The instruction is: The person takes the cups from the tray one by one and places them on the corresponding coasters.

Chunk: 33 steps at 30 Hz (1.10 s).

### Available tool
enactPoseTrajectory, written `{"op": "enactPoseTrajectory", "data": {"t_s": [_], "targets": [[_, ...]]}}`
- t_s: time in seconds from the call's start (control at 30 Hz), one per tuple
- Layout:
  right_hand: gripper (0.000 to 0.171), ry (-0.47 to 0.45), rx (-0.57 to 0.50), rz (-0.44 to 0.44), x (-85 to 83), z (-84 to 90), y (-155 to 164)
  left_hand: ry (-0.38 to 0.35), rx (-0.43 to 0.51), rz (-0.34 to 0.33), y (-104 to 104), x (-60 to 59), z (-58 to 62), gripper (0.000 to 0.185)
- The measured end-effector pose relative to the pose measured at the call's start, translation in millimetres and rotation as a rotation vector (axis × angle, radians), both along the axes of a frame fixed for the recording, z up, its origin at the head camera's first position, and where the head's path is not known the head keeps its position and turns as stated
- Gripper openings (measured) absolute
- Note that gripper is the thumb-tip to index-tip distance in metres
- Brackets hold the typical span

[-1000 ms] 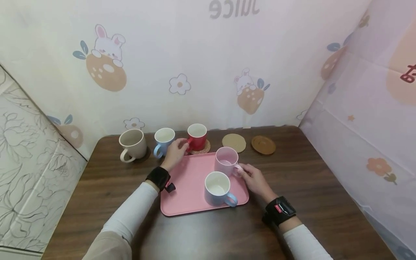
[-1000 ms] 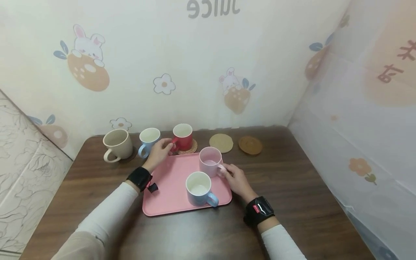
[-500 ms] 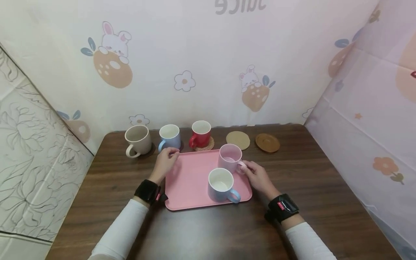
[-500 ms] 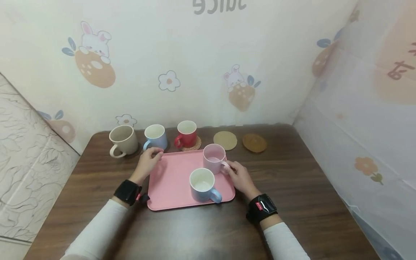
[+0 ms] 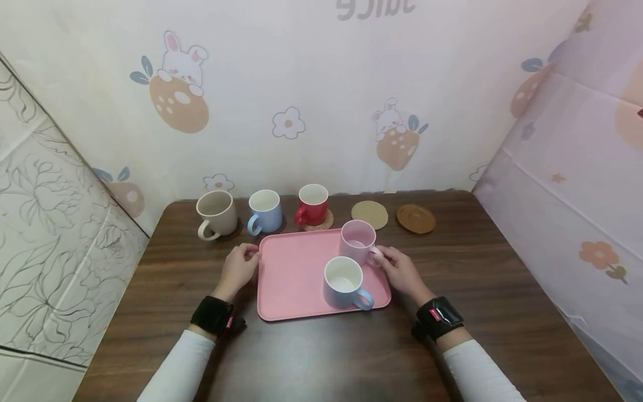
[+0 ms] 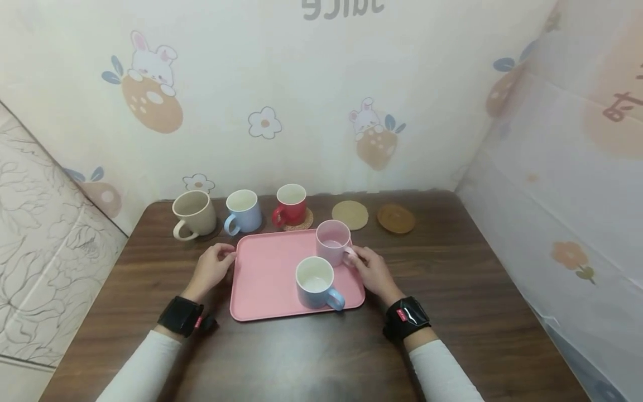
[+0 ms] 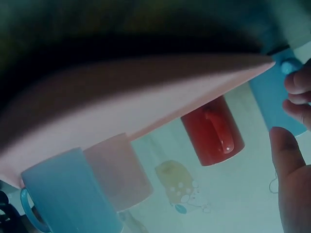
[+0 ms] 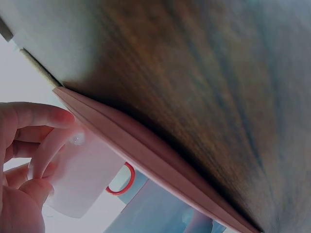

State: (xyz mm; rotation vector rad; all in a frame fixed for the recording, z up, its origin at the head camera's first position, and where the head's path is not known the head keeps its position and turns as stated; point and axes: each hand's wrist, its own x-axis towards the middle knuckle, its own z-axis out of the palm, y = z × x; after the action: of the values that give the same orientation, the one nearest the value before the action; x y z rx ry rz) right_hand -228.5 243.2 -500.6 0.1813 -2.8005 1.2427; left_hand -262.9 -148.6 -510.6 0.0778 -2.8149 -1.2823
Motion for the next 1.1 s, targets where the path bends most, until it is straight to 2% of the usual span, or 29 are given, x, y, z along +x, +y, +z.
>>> {"op": "enactPoseTrajectory", "data": {"t_s": [0.17,0.37,0.67,0.9,1.1], "targets": [[0.035,0.011,-0.007,0.007,0.3,-1.9,-0.4,-0.086,-0.042,-0.014,-8.7,8.2,-9.7,0.041],[0.034,0.020,-0.002,0.011,-1.5,-0.3,-0.4,-0.175,-0.033,-0.038,-5.0,12.2,-14.6,0.046],[0.033,-0.033,0.017,0.002,-2.4,1.5,-4.8,-0.184,-0.054,-0.067,-0.8,15.1,-12.7,0.041],[0.035,-0.025,0.027,0.016,-2.7,0.6,-6.7,-0.192,-0.051,-0.088,-2.8,12.7,-11.4,0.041],[0.035,-0.016,0.045,0.026,-4.1,3.3,-0.9,-0.240,0.045,-0.070,2.3,11.3,-11.3,0.040]]}}
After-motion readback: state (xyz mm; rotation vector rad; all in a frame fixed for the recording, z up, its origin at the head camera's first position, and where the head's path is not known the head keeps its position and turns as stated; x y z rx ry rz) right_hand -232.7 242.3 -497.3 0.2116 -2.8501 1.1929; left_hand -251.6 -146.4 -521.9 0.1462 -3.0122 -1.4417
